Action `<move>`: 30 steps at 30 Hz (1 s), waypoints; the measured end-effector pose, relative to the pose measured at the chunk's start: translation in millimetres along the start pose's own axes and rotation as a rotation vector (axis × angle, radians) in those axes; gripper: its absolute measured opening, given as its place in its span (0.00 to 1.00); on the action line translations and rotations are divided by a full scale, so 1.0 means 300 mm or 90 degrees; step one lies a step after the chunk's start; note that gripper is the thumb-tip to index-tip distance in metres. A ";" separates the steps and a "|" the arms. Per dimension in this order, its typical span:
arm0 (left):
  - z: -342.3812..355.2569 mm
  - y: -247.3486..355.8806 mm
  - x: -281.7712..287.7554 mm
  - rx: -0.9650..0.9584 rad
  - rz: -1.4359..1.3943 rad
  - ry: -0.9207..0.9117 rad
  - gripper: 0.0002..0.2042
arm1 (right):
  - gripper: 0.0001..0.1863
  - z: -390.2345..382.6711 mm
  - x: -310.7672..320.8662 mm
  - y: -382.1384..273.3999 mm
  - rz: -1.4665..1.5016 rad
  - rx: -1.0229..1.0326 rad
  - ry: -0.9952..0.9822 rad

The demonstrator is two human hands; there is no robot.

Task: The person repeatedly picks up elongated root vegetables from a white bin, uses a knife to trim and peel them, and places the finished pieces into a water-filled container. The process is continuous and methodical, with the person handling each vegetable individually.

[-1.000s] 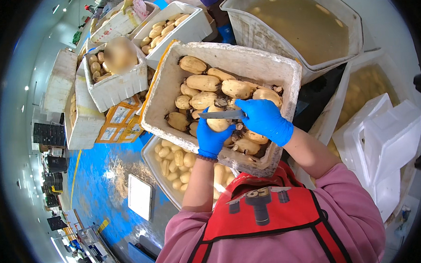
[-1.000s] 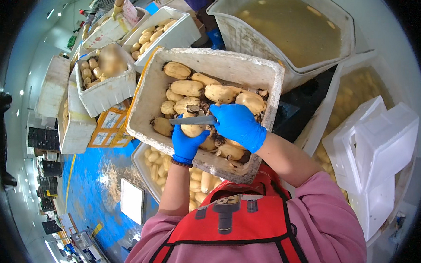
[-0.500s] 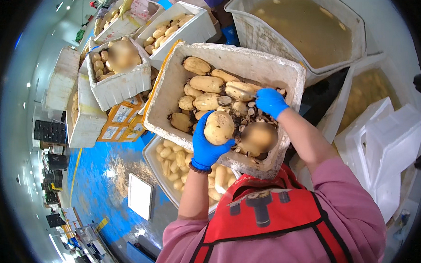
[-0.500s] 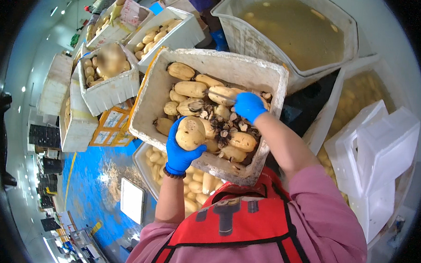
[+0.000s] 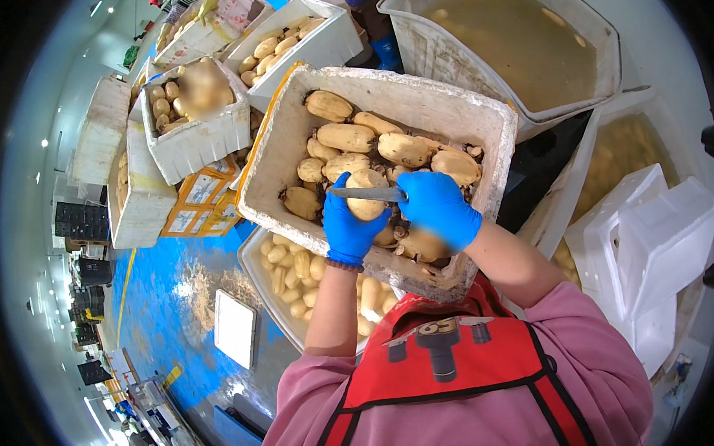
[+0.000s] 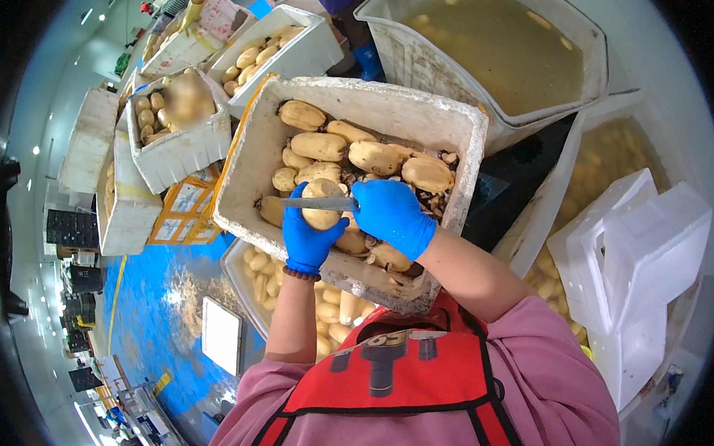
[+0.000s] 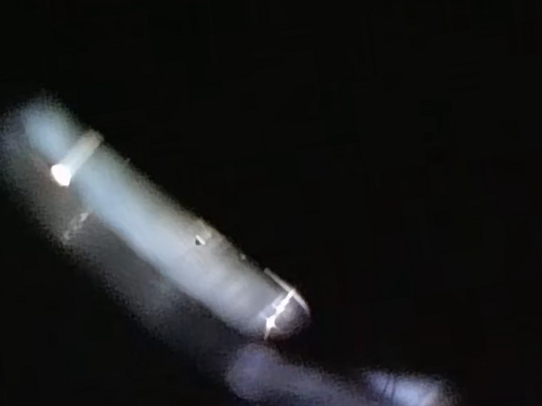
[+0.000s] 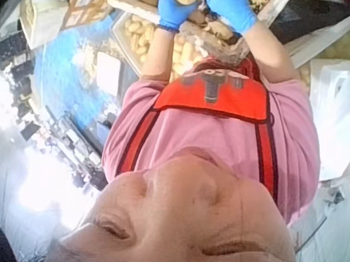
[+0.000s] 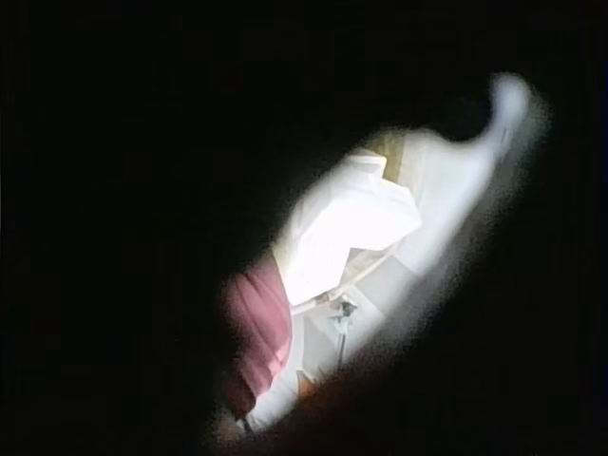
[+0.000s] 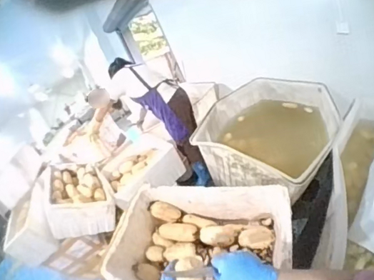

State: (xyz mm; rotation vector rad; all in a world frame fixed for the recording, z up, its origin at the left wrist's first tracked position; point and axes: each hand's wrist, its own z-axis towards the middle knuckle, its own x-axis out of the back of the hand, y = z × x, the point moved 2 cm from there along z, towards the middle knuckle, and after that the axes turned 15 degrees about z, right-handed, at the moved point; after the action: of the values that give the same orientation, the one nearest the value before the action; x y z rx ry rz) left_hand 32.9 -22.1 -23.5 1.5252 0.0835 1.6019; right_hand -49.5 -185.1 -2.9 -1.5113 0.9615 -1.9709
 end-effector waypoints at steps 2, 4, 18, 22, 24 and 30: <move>-0.003 0.008 0.011 -0.008 0.020 0.008 0.42 | 0.07 0.006 -0.008 0.006 0.005 -0.013 -0.007; -0.010 0.028 0.029 -0.032 0.063 0.030 0.42 | 0.06 0.029 -0.026 0.118 0.018 -0.026 0.038; 0.143 0.269 -0.064 -0.320 0.373 -0.098 0.40 | 0.26 0.004 0.050 0.274 0.847 -0.388 -0.018; 0.232 0.263 -0.106 -0.237 0.125 0.040 0.39 | 0.23 -0.003 0.206 0.481 1.056 -0.292 0.300; 0.253 0.196 -0.138 -0.195 0.024 0.051 0.34 | 0.26 0.043 0.363 0.613 1.137 -0.147 0.424; 0.155 -0.108 -0.266 -0.095 0.224 -0.236 0.28 | 0.31 0.039 0.751 1.270 0.642 -0.455 0.627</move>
State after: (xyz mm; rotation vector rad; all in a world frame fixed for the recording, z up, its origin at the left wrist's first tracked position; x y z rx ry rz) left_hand 76.2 -75.8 -92.9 1.7591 -0.5236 1.5168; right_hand -118.8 -596.3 -151.6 0.0381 2.3784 -1.5146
